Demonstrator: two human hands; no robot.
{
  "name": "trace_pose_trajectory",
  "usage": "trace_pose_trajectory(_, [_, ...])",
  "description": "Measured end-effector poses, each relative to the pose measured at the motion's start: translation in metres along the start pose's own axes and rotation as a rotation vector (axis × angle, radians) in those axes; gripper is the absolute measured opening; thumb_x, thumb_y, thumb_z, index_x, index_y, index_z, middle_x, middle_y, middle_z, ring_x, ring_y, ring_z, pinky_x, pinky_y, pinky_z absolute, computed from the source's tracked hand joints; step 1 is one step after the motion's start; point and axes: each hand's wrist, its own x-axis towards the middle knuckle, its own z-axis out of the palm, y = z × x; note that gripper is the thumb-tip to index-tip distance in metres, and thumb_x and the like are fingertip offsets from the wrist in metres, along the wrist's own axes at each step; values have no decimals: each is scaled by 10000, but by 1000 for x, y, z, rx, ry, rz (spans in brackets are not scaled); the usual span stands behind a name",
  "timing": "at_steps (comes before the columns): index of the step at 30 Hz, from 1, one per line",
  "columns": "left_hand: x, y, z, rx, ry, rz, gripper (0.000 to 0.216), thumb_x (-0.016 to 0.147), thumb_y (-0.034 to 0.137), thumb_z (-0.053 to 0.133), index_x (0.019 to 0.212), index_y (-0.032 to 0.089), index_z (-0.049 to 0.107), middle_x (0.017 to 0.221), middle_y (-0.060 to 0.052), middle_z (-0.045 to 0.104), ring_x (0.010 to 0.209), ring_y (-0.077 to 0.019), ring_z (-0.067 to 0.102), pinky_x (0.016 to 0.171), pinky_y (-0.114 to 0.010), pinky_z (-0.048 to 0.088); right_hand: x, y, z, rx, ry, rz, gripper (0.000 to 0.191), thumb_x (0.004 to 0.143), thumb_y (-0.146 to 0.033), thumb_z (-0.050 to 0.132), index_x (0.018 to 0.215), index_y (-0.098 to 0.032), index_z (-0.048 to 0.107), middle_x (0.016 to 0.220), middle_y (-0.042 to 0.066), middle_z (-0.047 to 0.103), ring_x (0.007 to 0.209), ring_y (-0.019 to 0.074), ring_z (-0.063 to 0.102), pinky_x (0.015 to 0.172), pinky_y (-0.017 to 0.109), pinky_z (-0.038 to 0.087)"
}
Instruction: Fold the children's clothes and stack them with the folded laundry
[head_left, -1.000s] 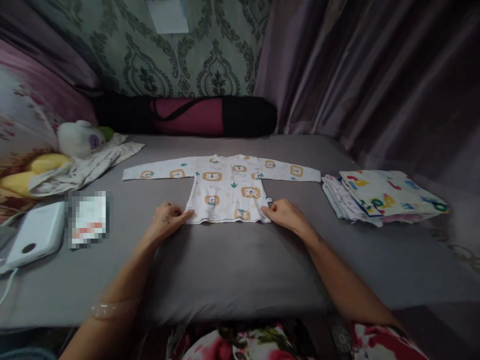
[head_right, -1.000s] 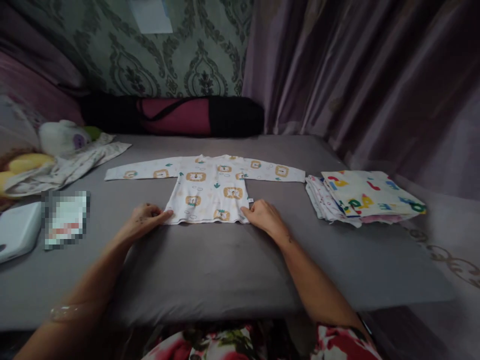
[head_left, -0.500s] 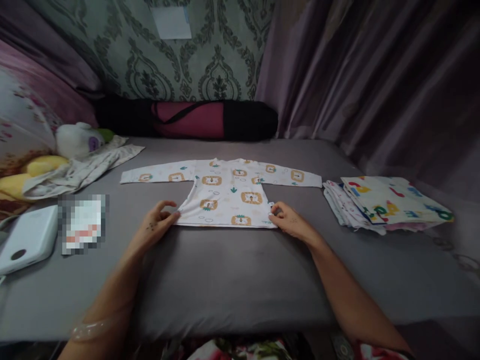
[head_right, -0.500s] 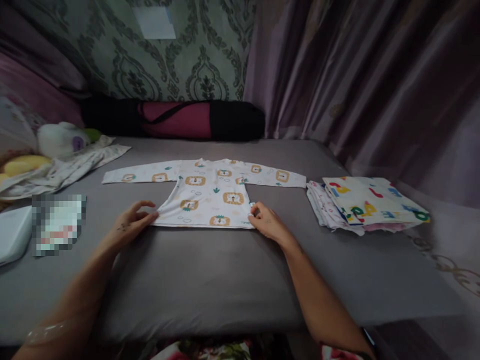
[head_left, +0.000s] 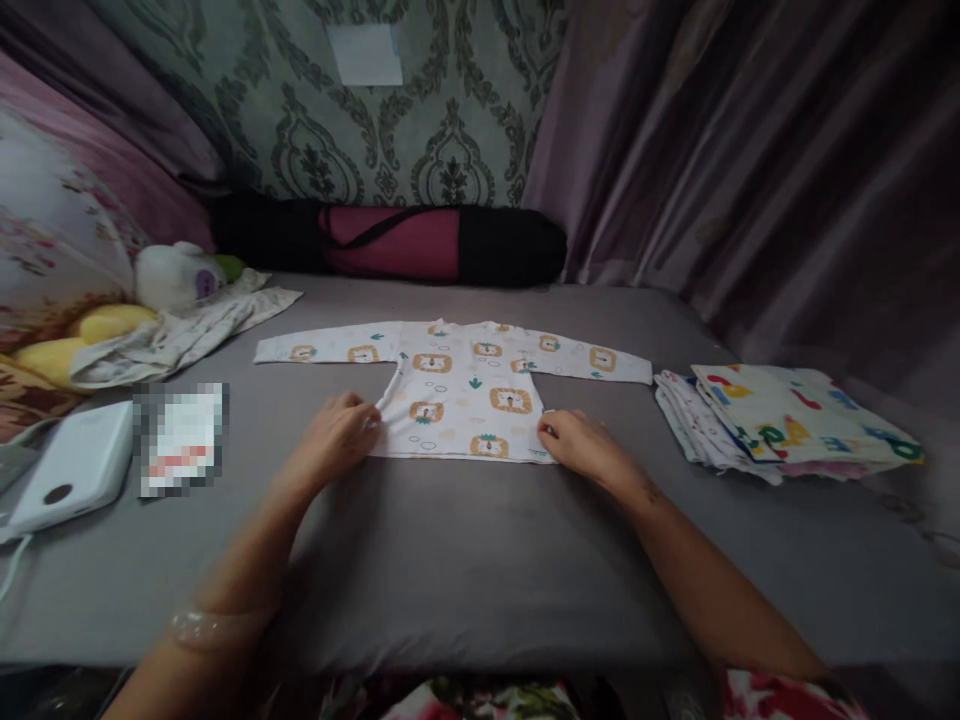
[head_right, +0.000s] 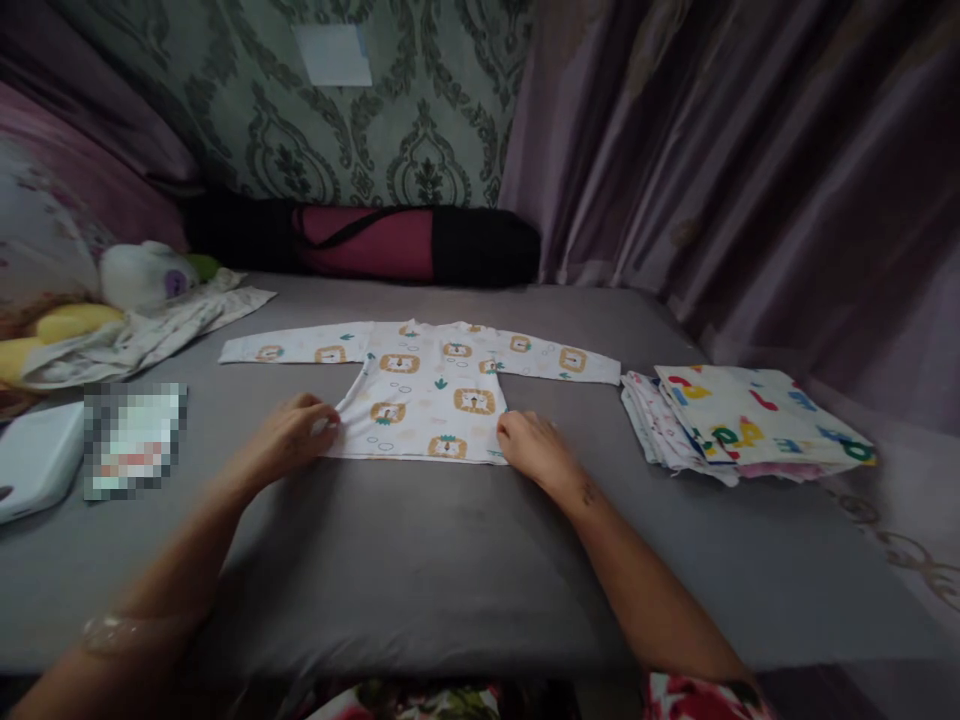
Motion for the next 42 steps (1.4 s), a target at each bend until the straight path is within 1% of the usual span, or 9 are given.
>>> trace_pose_trajectory(3, [35, 31, 19, -7, 73, 191, 318, 901, 250, 379, 1090, 165, 619, 1136, -126, 612, 1075, -236, 569, 957, -384, 452, 27, -38, 9, -64, 141, -161, 372, 937, -159, 349, 1143, -168, 658, 1210, 128, 649, 1133, 212, 569, 963, 304, 376])
trace_pose_trajectory(5, [59, 50, 40, -49, 78, 308, 393, 889, 154, 350, 1233, 143, 541, 1269, -146, 575, 1226, -214, 506, 1041, -380, 415, 45, -63, 24, -72, 201, -283, 456, 952, -185, 323, 1368, -138, 503, 1464, 118, 462, 1365, 209, 371, 1117, 338, 238])
trace_pose_trajectory(9, [80, 61, 74, 34, 70, 219, 472, 933, 170, 289, 1379, 80, 415, 1419, -198, 481, 1354, -236, 413, 1123, -434, 332, 67, -85, 54, -66, 188, -311, 574, 974, -278, 271, 1498, -45, 279, 1582, 132, 236, 1468, 219, 162, 1186, 386, 71])
trace_pose_trajectory(16, [62, 32, 67, 241, -5, 121, 582, 987, 427, 274, 1452, 94, 381, 1535, -153, 343, 1442, -291, 261, 1177, -478, 212, 61, -67, 62, -52, 173, -352, 604, 991, -405, 284, 1503, -84, 286, 1585, 117, 230, 1471, 231, 154, 1195, 423, 53])
trace_pose_trajectory(30, [44, 0, 54, 200, -71, 309, 547, 990, 443, 255, 1447, 183, 407, 1527, -91, 380, 1445, -237, 254, 1181, -450, 206, 13, -11, 52, -44, 164, -440, 584, 1001, -373, 311, 1500, -68, 296, 1577, 142, 230, 1475, 237, 141, 1210, 423, 90])
trace_pose_trajectory(33, [49, 16, 38, 212, -96, 271, 484, 975, 436, 319, 1348, 205, 522, 1425, -100, 505, 1357, -255, 400, 1123, -426, 313, 11, 8, 37, 44, 77, -488, 548, 983, -360, 380, 1460, -90, 391, 1549, 139, 317, 1445, 243, 251, 1179, 392, 214])
trace_pose_trajectory(36, [67, 52, 26, 262, -152, 128, 349, 944, 370, 395, 1054, 196, 678, 1128, -111, 664, 1091, -256, 607, 954, -373, 455, 28, 25, 11, 133, -10, -467, 371, 964, -309, 421, 1231, -173, 639, 1317, 80, 611, 1217, 210, 551, 1018, 318, 418])
trace_pose_trajectory(39, [95, 97, 32, 159, -105, 89, 282, 930, 297, 429, 933, 171, 682, 1042, -116, 678, 1025, -235, 628, 911, -337, 470, 55, 36, -10, 69, 188, -182, 284, 929, -223, 461, 1088, -192, 693, 1110, 66, 690, 1060, 209, 618, 913, 307, 457])
trace_pose_trajectory(42, [121, 135, 58, -33, -48, 113, 249, 924, 219, 423, 1000, 173, 656, 1083, -103, 676, 1059, -210, 616, 933, -321, 470, 76, 38, -14, -60, 316, 27, 291, 887, -140, 485, 1101, -196, 675, 1179, 91, 639, 1122, 232, 576, 924, 323, 441])
